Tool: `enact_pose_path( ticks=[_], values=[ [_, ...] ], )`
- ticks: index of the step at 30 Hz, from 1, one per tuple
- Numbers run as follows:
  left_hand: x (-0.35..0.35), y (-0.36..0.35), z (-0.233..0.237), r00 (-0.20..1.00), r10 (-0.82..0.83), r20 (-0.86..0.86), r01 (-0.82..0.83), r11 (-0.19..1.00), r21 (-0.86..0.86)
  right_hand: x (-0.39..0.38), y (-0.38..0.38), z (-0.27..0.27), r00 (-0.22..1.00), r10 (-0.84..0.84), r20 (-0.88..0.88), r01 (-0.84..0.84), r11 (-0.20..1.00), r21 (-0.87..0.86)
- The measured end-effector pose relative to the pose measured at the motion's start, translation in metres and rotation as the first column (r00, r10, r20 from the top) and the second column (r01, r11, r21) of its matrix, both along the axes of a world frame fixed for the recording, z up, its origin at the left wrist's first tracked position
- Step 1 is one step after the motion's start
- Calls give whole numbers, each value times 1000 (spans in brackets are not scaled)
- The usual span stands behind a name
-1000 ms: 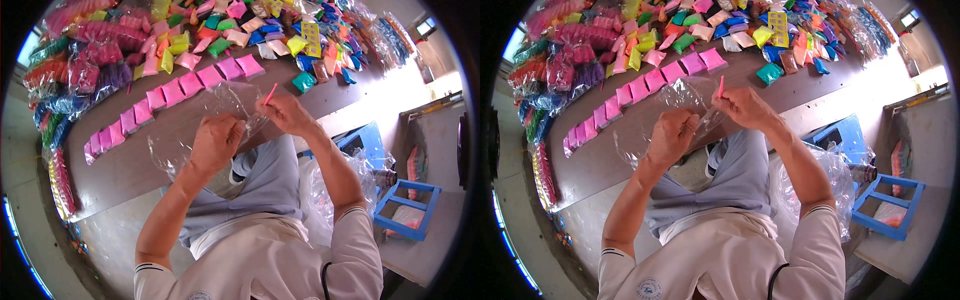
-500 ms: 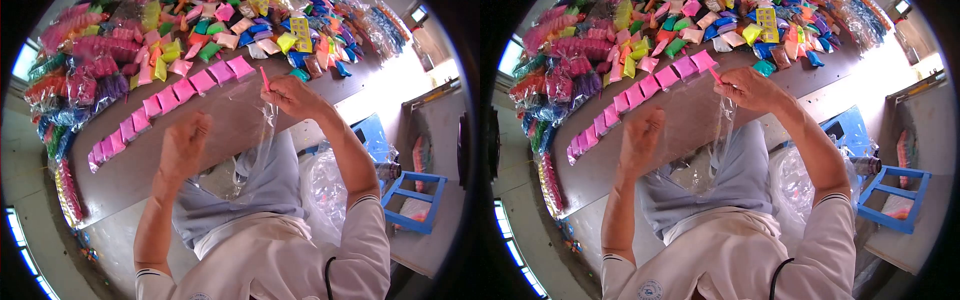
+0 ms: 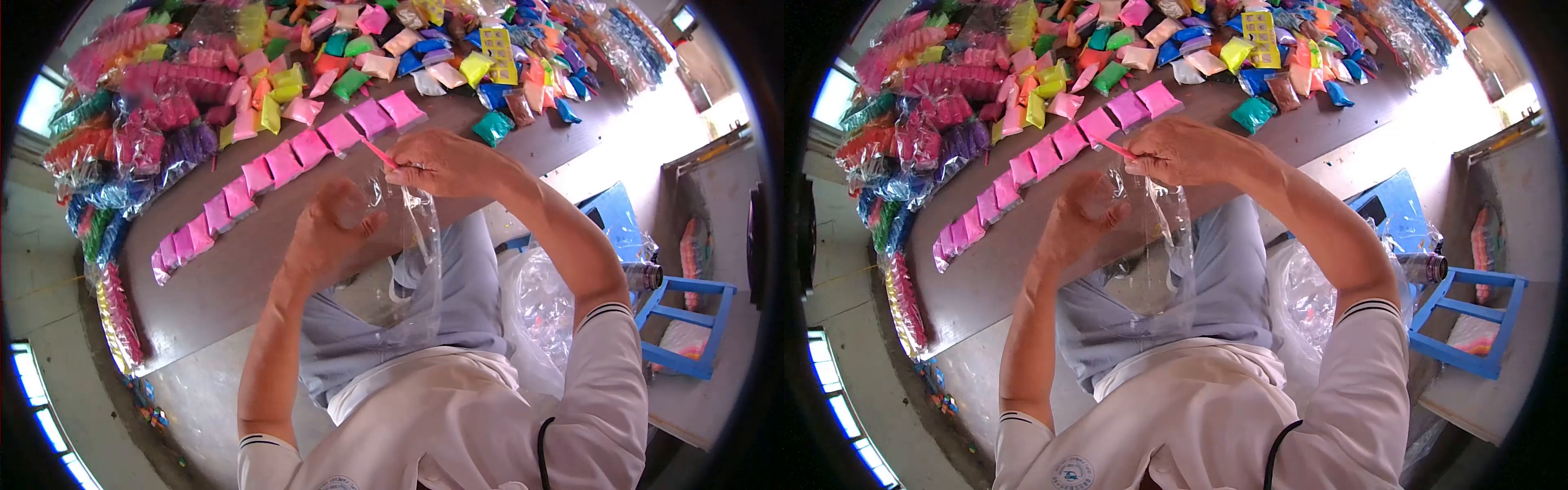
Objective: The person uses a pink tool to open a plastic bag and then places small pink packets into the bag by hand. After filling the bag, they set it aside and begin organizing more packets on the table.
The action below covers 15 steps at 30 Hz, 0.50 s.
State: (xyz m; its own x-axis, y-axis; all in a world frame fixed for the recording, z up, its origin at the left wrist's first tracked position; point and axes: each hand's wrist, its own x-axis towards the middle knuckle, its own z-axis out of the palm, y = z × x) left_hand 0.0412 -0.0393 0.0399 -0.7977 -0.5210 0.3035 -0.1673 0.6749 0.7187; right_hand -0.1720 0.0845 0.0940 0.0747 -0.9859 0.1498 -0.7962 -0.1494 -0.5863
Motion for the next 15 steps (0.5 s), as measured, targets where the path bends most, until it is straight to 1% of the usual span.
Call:
enact_pose_path(
  ticks=[1, 2, 3, 4, 5, 6, 7, 8, 9, 10, 11, 12, 14, 15],
  values=[
    [0, -2, -2, 995, -97, -9, 98, 994, 47, 0, -4, 1, 1000, 17, -11, -16, 999, 51],
    [1, -3, -4, 981, -192, -20, 193, 977, 93, -1, -8, -4, 1000, 22, -9, -22, 999, 49],
    [1, -3, -8, 982, -186, -17, 186, 978, 91, -2, -12, -10, 998, -7, 58, 12, 996, -89],
    [0, -2, -12, 991, -128, -40, 133, 980, 147, -3, -14, -14, 991, -28, 127, 56, 973, -223],
    [-1, -1, -14, 996, -71, -61, 82, 975, 204, -7, -14, -15, 991, -25, 128, 54, 973, -225],
    [-1, 0, -15, 996, -69, -62, 81, 976, 203, -9, -13, -8, 966, -169, 197, 214, 947, -238],
    [1, 2, -15, 998, -46, -39, 56, 954, 295, -10, -11, -1, 914, -306, 266, 370, 898, -237],
    [2, 4, -16, 1000, -24, -15, 28, 923, 384, -5, -4, 6, 844, -429, 322, 496, 852, -166],
    [1, 8, -17, 1000, -21, -17, 27, 923, 385, 2, 3, 9, 846, -427, 320, 494, 854, -166],
    [1, 13, -20, 1000, -16, -12, 19, 922, 388, 11, 12, 11, 708, -459, 537, 563, 826, -36],
    [1, 17, -20, 1000, -11, -7, 13, 921, 389, 23, 20, 12, 516, -478, 710, 594, 797, 105],
    [1, 19, -16, 1000, -14, -10, 17, 922, 387, 46, 27, 12, 379, -466, 800, 607, 778, 166],
    [2, 25, -6, 991, 22, 134, -65, 942, 329, 89, 44, -1, 291, -463, 837, 505, 818, 276],
    [2, 26, -8, 991, 16, 131, -59, 942, 330, 110, 49, -14, 385, -440, 811, 522, 829, 202]
  ],
)
